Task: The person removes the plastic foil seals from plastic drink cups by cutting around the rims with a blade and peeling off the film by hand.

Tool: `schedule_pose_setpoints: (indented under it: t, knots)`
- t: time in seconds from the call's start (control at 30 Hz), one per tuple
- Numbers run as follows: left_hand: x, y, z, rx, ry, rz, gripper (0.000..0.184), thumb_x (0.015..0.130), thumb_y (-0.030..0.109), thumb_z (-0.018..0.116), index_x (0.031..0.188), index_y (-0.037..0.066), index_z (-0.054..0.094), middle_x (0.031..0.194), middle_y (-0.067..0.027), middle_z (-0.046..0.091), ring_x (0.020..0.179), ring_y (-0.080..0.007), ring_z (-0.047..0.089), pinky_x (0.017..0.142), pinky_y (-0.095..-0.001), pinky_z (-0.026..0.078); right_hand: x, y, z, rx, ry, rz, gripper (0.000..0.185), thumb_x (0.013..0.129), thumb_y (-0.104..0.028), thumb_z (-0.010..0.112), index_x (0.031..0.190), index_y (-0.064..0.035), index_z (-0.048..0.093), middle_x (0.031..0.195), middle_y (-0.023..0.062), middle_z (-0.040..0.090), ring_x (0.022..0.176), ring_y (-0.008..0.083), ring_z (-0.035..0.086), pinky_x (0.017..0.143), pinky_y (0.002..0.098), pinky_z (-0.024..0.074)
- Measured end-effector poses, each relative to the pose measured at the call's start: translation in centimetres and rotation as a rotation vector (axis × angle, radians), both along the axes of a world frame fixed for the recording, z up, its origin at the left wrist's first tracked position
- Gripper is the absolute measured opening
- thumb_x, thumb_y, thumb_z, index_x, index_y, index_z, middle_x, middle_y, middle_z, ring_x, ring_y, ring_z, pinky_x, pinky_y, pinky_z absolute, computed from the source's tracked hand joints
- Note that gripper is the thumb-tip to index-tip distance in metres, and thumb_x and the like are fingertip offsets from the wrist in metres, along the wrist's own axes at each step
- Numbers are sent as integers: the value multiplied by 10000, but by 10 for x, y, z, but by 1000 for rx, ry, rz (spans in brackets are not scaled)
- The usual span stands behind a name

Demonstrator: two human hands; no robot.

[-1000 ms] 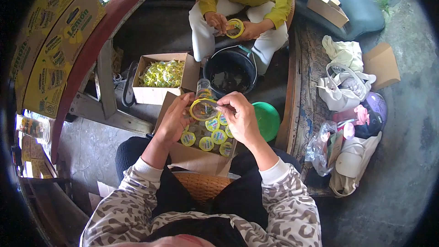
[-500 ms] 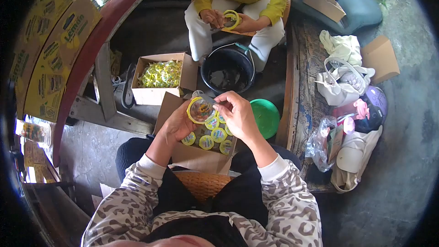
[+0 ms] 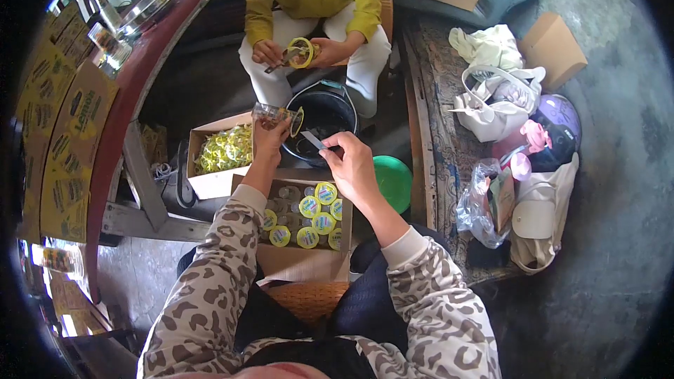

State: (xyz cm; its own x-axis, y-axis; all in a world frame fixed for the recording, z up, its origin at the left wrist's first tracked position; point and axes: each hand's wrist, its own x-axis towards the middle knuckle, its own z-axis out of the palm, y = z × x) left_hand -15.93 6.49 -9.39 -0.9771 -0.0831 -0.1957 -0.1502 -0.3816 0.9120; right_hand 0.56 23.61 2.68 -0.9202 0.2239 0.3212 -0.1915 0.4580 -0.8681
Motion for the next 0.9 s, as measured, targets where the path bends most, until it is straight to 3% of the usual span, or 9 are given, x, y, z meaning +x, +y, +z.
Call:
schedule_pose_setpoints:
  t: [0.03, 0.17, 0.23, 0.33, 0.43, 0.53, 0.6, 0.63, 0.9]
  knots:
    - [-9, 2, -7, -96, 50, -13, 590, 769, 62, 835, 1223, 83, 459, 1116, -59, 634, 1010, -180, 639, 819, -325, 547, -1, 0, 3, -18, -22, -10, 152, 800, -16, 756, 926, -9, 671, 876, 117, 683, 635, 205, 617, 598, 331, 485]
    - [-24, 11, -20, -212, 147, -13, 602, 771, 17, 823, 1237, 74, 446, 1164, -81, 628, 1042, -204, 642, 849, -342, 552, -4, 2, 6, -26, -39, -24, 157, 795, -26, 766, 922, -16, 673, 863, 112, 674, 625, 208, 611, 593, 336, 478]
    - [-27, 15, -23, -262, 167, 11, 598, 769, 11, 823, 1240, 64, 458, 1162, -85, 628, 1031, -203, 645, 839, -337, 556, -4, 2, 6, 6, -12, -8, 153, 824, -21, 758, 953, 2, 678, 832, 92, 684, 638, 146, 603, 590, 299, 471]
    - [-27, 15, -17, -290, 187, -9, 707, 719, 52, 853, 1300, 23, 452, 1150, -119, 633, 1012, -195, 640, 820, -306, 542, -2, 5, 7, 22, -1, -11, 151, 826, -18, 754, 954, -1, 674, 841, 92, 689, 644, 153, 609, 595, 306, 478]
    - [-14, 16, 9, -154, 140, -89, 664, 744, 60, 852, 1276, 23, 457, 1118, -111, 632, 988, -193, 648, 787, -319, 561, -3, 9, 4, 12, 20, -22, 149, 831, -15, 748, 956, 1, 670, 855, 95, 696, 649, 152, 612, 605, 303, 484]
    - [13, 9, 42, -66, -113, -86, 542, 842, 87, 786, 1284, 55, 475, 1134, -102, 642, 988, -202, 668, 849, -351, 590, -5, 11, -1, -58, 14, -30, 144, 842, -20, 745, 965, 2, 674, 850, 73, 697, 650, 122, 594, 609, 284, 478]
    - [25, -17, 49, 111, -136, -375, 489, 925, 188, 711, 1334, 65, 473, 1148, -107, 646, 1018, -213, 671, 866, -357, 586, -5, 11, -1, -115, 7, -29, 142, 849, -25, 744, 971, 1, 677, 840, 54, 695, 650, 98, 580, 610, 270, 472]
    - [39, -24, 62, 41, -199, -393, 464, 991, 310, 613, 1368, 76, 476, 1157, -97, 645, 1025, -221, 672, 881, -348, 580, -5, 11, 0, -175, -26, -20, 155, 841, -34, 747, 978, -1, 681, 843, 75, 696, 665, 120, 597, 627, 282, 482]
    - [135, -74, 105, 226, -217, -578, 431, 1060, 375, 463, 1351, 60, 513, 1234, -71, 650, 1092, -176, 658, 878, -312, 568, 1, -9, 7, -341, -179, 332, 182, 847, -59, 758, 1007, -5, 689, 1040, 74, 730, 721, 71, 609, 654, 266, 499]
